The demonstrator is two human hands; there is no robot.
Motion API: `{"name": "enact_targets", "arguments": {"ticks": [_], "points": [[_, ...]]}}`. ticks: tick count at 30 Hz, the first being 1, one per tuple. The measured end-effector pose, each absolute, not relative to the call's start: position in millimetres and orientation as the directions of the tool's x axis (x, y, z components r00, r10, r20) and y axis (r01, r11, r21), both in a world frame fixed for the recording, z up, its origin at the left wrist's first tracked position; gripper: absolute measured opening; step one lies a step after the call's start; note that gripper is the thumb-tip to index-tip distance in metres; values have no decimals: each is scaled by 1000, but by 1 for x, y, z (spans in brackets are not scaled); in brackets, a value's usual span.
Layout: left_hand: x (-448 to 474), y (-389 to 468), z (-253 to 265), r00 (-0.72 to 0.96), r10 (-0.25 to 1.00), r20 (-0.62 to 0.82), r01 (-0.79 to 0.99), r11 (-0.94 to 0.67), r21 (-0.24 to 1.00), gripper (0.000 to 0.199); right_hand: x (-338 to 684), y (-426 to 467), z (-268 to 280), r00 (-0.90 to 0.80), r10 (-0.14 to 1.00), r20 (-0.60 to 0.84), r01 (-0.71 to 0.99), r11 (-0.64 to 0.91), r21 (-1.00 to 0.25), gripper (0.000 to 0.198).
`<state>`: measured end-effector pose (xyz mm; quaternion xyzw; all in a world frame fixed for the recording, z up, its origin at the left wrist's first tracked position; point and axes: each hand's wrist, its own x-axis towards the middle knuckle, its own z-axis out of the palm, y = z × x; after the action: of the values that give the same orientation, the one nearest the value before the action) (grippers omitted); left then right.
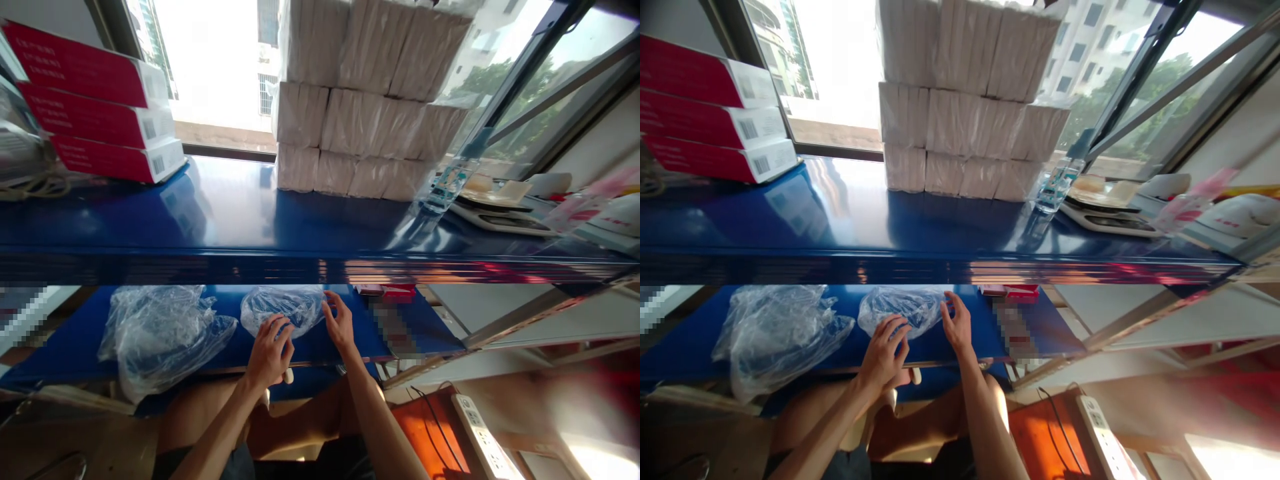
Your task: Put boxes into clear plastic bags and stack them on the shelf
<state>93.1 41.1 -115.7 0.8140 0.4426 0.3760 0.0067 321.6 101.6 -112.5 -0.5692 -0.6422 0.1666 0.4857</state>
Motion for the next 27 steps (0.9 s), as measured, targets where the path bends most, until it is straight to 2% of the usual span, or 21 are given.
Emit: {"name": "enact_targets", "arguments": {"ticks": [6,9,12,14,19,23,27], "points": [[96,39,-121,210,778,593,716,-535,449,36,319,101,-112,112,920,375,531,264,-805,49],[94,39,-119,215,781,587,709,-538,456,31,323,103,-112,164,883,440,564,282,-776,48],[92,38,-116,213,770,601,705,-547,451,29,338,109,-110,234,763,602,724,276,-632,43],[92,37,-114,195,760,619,705,-548,451,28,356,114,-107,217,709,671,850,201,-487,36],[105,35,-99,214,733,646,681,-586,439,27,399,122,-107,82,776,625,979,55,-197,22],[125,36,-85,223,730,646,661,-600,450,27,413,126,-108,9,833,553,992,64,-111,34],[138,37,-72,204,743,637,636,-595,491,27,414,123,-95,-65,812,580,978,167,-124,45]]}}
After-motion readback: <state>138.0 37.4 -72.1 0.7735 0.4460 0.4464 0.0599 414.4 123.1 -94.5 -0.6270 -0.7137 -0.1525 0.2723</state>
